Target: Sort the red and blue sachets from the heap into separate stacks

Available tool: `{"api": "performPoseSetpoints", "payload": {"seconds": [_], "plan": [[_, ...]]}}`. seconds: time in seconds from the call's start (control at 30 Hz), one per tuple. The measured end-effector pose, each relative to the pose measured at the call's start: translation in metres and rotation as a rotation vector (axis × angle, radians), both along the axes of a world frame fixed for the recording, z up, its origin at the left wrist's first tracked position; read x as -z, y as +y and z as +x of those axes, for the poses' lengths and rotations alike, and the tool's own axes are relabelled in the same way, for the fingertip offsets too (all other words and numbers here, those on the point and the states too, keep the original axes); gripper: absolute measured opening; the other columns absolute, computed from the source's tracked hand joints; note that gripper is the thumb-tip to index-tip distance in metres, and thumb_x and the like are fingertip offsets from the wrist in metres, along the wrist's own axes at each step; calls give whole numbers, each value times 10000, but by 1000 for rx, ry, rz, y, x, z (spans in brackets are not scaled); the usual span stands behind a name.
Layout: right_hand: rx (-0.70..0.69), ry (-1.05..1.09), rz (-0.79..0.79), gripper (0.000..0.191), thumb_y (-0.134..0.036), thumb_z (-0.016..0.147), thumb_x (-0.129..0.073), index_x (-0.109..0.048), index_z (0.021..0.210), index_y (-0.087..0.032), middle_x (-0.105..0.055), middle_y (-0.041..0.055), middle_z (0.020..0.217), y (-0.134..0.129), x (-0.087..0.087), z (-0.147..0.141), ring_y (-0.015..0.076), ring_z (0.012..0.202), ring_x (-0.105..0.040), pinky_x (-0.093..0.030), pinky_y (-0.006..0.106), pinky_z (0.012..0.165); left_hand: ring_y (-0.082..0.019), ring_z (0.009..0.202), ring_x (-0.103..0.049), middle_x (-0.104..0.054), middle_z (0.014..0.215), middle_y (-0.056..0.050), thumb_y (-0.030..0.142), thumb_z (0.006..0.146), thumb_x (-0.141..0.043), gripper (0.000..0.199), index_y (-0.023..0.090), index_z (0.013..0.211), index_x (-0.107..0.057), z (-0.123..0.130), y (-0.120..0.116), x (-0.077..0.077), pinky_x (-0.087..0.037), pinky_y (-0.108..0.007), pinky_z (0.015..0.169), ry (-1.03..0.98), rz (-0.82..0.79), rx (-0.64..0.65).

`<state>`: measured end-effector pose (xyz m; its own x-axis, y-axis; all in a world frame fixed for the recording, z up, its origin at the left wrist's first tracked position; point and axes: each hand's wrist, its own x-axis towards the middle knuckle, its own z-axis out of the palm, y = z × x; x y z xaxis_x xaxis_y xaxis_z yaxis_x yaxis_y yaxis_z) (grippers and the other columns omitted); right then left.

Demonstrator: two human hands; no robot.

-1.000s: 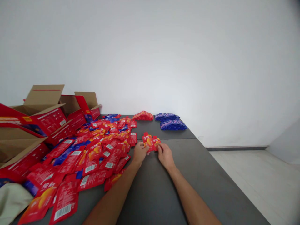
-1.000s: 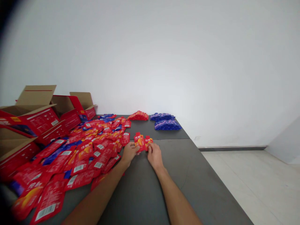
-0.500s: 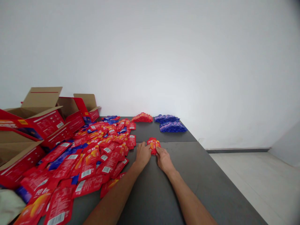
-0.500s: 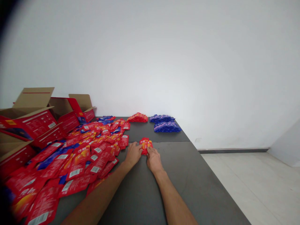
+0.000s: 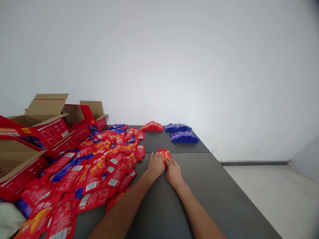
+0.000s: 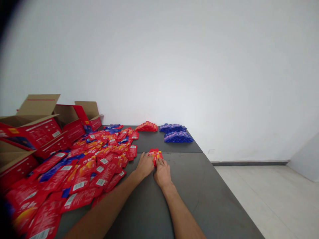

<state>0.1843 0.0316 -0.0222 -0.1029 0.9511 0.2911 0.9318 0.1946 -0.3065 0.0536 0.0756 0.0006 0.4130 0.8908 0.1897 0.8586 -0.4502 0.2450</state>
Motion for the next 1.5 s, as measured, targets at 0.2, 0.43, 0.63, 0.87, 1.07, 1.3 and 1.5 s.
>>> {"api": "performPoseSetpoints", "payload": {"seconds": [0.2, 0.43, 0.63, 0.87, 1.07, 1.3, 1.5], "plan": [[4, 42, 31, 515, -136, 874, -441, -556, 1366, -239, -570, 90, 1382, -1, 1, 1, 256, 1219, -493, -405, 343, 958, -261, 1473, -242, -358, 1569, -85, 303, 978, -283, 521, 206, 1469, -426, 9, 25, 1, -169, -502, 1200, -31, 24, 89], [50, 72, 25, 472, -148, 895, -425, -594, 1325, -243, -579, 101, 1352, 5, 9, -1, 266, 1188, -492, -417, 349, 906, -273, 1503, -154, -287, 1605, -31, 475, 999, -135, 588, 285, 1515, -344, 10, 36, 28, -81, -591, 1194, -28, -161, 37], [62, 95, 26, 484, -105, 863, -452, -623, 1301, -217, -588, 92, 1346, 9, 9, 1, 247, 1186, -502, -408, 317, 949, -268, 1507, -140, -290, 1604, -22, 522, 986, -72, 645, 278, 1522, -337, 18, 36, 32, -68, -578, 1206, -52, -155, -4], [193, 90, -1, 498, -112, 846, -467, -612, 1303, -248, -572, 80, 1372, 9, 8, 17, 250, 1244, -477, -392, 349, 964, -263, 1512, -111, -259, 1615, -19, 548, 971, 6, 699, 277, 1532, -308, 45, 37, 27, -43, -594, 1205, -59, -197, 24], [189, 98, 50, 505, -121, 834, -469, -588, 1316, -212, -562, 100, 1383, 12, 14, 20, 279, 1269, -440, -385, 400, 979, -262, 1504, -147, -284, 1607, -29, 501, 991, -111, 614, 286, 1555, -222, 40, 31, 11, -97, -589, 1199, -120, -92, -45], [200, 94, 228, 455, -129, 821, -489, -624, 1252, -193, -545, 110, 1398, 9, 14, 9, 334, 1271, -382, -373, 472, 961, -377, 1428, -289, -414, 1478, -255, 254, 834, -501, 560, 44, 1353, -512, -32, 30, 2, -181, -551, 1163, -4, 96, -482], [112, 112, 341, 418, -127, 829, -503, -649, 1210, -218, -557, 86, 1380, 8, 16, 1, 309, 1259, -395, -355, 457, 1002, -339, 1210, -534, -571, 1281, -245, 193, 841, -457, 408, 55, 1191, -614, -59, 18, 5, -384, -447, 1025, 70, -15, -464]]}}
